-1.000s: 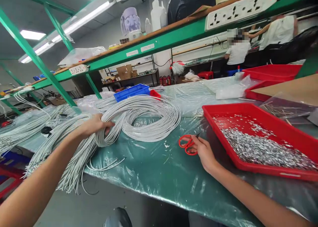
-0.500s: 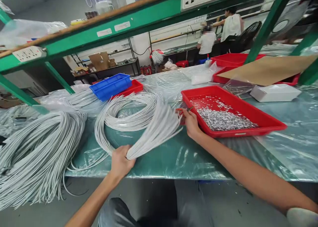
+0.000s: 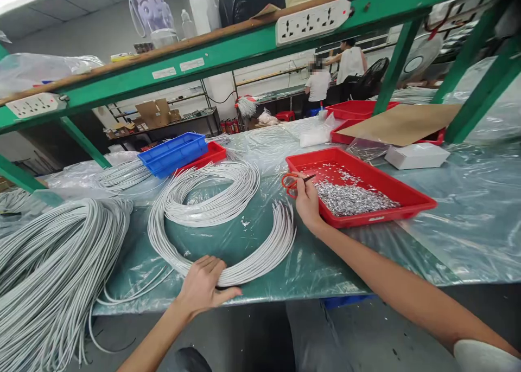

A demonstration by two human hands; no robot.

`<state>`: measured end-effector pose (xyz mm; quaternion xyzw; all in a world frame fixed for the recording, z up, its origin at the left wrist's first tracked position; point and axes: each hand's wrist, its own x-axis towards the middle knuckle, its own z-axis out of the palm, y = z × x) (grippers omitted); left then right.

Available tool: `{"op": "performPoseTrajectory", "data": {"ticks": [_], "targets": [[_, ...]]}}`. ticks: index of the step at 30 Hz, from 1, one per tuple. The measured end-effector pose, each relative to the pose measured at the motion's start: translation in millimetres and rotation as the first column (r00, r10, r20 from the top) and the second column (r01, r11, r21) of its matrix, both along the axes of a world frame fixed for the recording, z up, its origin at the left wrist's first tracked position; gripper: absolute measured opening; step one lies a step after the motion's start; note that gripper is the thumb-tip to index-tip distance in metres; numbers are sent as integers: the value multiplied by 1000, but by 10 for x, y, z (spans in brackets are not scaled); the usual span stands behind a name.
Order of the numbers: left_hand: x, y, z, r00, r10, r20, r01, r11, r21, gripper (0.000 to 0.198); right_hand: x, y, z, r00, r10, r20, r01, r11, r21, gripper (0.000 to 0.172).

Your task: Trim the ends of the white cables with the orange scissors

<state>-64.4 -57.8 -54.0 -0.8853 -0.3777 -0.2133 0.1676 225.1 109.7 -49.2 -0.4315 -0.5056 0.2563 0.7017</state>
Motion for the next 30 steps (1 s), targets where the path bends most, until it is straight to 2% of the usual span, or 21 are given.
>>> {"op": "performPoseTrajectory", "data": {"ticks": [2, 6, 8, 10, 12, 14, 18, 22, 26, 28, 30], "targets": [[-26, -9, -8, 998, -58, -17, 58, 998, 19, 51, -1, -50, 50, 999, -39, 24, 37, 998, 55, 46], [-82, -23, 27, 989, -147, -25, 147, 989, -6, 47, -43, -170, 115, 1000, -12, 24, 10, 996, 93, 44], [-67, 13, 100, 990, -139, 14, 140, 988, -64, 42, -74, -213, 127, 1000, 29, 7, -29, 997, 74, 42], [15, 108, 211, 993, -76, 88, 85, 992, -94, 30, -117, -238, 140, 996, 83, -24, -83, 996, 30, 40], [171, 276, 341, 983, 7, 185, 4, 998, -61, 17, -184, -245, 170, 987, 149, -67, -151, 988, -30, 41], [383, 512, 465, 962, 32, 273, -28, 999, -20, 13, -277, -244, 230, 969, 218, -113, -228, 970, -81, 41], [827, 1055, 616, 966, 40, 254, -51, 998, 36, 20, -489, -260, 404, 930, 326, -168, -345, 933, -101, 40], [1081, 1394, 577, 954, 88, 285, -106, 993, 47, 19, -541, -315, 452, 910, 388, -147, -402, 913, -77, 37], [1054, 1475, 408, 937, 91, 337, -89, 996, -23, 9, -297, -375, 301, 818, 563, 116, -559, 826, -67, 36], [982, 1480, 339, 923, 93, 373, -66, 994, -82, 13, -119, -390, 222, 820, 523, 233, -524, 849, -67, 34], [911, 1489, 313, 876, 139, 461, -62, 982, -180, 23, 42, -389, 177, 869, 361, 340, -366, 929, -51, 28]]}}
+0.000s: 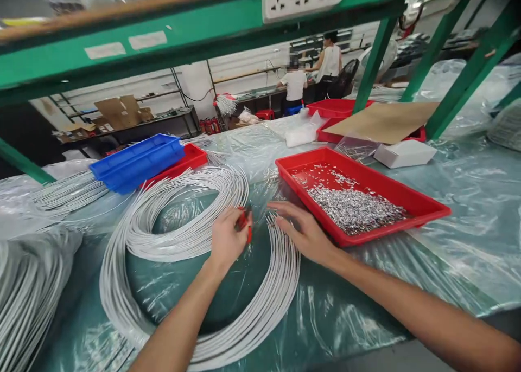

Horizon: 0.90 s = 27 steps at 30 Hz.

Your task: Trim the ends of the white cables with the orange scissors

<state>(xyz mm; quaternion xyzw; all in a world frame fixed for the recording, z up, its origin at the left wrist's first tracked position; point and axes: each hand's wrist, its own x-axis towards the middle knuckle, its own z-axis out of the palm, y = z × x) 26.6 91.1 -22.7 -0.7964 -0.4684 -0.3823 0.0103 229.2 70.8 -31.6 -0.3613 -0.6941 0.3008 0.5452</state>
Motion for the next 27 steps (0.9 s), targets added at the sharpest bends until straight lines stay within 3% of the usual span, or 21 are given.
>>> {"op": "performPoseTrajectory", "data": {"ticks": [3, 7, 11, 13, 16, 21, 27], "targets": [[-68, 17, 25, 904, 147, 401, -11, 947, -322, 23, 141, -1, 0, 978, -206, 15, 205, 978, 43, 21], [-75, -19, 47, 815, 262, 517, -13, 900, -435, 26, 133, -54, 57, 970, -234, 66, 229, 970, 83, 20], [-79, -143, -33, 864, 253, 436, -98, 933, -347, 19, 119, -67, 62, 949, -208, 236, 175, 973, 153, 18], [-114, -198, -95, 899, 237, 370, -149, 957, -251, 15, 154, -37, 15, 935, -254, 245, 217, 961, 170, 20], [-195, -233, -151, 954, 143, 265, -102, 982, -162, 21, 215, 21, -82, 911, -333, 242, 283, 934, 219, 27], [-220, -232, -90, 992, 74, 105, -59, 988, -142, 16, 233, 39, -142, 907, -284, 312, 186, 933, 310, 32], [-67, -304, -84, 942, 136, 306, -93, 984, -150, 12, 174, -56, -68, 906, -225, 358, 80, 923, 377, 27]]}}
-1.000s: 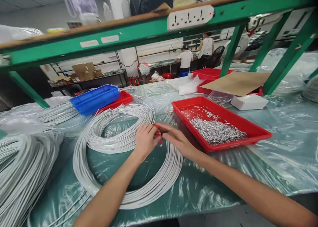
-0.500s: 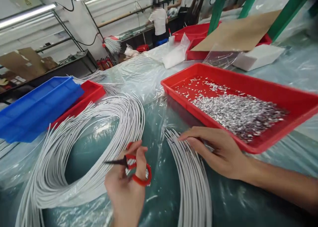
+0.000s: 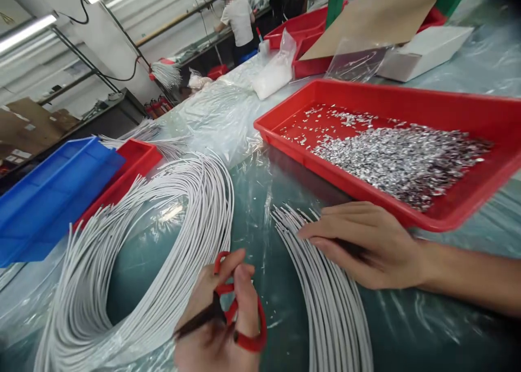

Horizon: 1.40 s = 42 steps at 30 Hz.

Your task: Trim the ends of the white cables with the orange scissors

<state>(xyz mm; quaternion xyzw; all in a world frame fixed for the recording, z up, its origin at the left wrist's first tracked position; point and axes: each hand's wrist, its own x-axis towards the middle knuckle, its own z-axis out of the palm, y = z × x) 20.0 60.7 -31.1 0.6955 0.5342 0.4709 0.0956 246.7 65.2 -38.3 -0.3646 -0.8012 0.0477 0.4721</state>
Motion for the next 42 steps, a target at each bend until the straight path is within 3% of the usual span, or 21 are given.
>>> {"op": "performPoseTrajectory", "data": {"ticks": [4, 9, 12, 18, 22, 32, 37, 42], "targets": [[-12, 91, -12, 994, 32, 102, -15, 988, -156, 23, -55, -10, -47, 999, 47, 0, -47, 998, 30, 18], [-49, 230, 38, 970, -112, 215, 186, 913, -363, 33, -119, 29, -115, 995, -16, -98, 2, 989, -150, 25], [-47, 262, 54, 961, -149, 234, 227, 908, -352, 34, -102, 42, 1, 994, -75, -74, 57, 975, -214, 30], [-59, 277, 56, 948, -200, 246, 275, 904, -327, 36, -56, 68, 317, 940, -97, 326, 183, 952, -247, 40], [-58, 273, 59, 945, -215, 245, 285, 910, -300, 37, -110, 72, 298, 887, -89, 453, 258, 909, -327, 52], [-48, 259, 28, 936, -221, 274, 298, 911, -285, 32, -276, 227, 223, 850, -116, 514, 309, 899, -309, 52], [-7, 205, 36, 938, -248, 243, 317, 898, -305, 29, -163, 163, 192, 773, -59, 631, 389, 831, -398, 55], [19, 161, 10, 945, -273, 183, 320, 888, -331, 29, 22, 179, 230, 762, -28, 647, 424, 777, -465, 51]]}}
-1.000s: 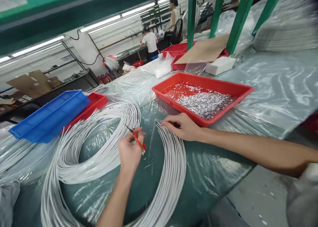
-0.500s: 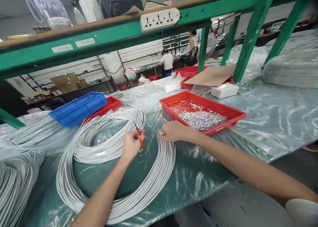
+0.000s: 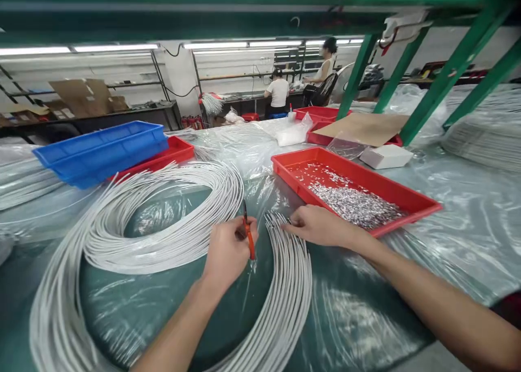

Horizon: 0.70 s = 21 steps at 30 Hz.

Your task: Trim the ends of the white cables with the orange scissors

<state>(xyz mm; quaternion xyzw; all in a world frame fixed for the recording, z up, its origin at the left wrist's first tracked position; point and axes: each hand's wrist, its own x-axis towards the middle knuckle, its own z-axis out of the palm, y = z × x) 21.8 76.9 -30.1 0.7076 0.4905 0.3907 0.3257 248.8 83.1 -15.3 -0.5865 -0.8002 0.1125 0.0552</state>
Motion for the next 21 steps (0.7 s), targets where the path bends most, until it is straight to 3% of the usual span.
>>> {"op": "performPoseTrajectory", "data": {"ticks": [6, 11, 16, 21], "targets": [[23, -101, 14, 995, -57, -85, 48, 993, -105, 26, 87, -147, 56, 996, -19, 84, 34, 983, -182, 49], [108, -246, 27, 965, -133, -227, 110, 988, -111, 29, 118, -167, 149, 993, 71, -94, -98, 939, -328, 32], [148, -312, -13, 980, -108, -168, 92, 991, -100, 27, 160, -98, 169, 954, 113, -278, -206, 921, -331, 11], [151, -293, -19, 980, -81, -181, 58, 990, -131, 33, 183, -100, 171, 952, 139, -272, -227, 917, -327, 14]]}}
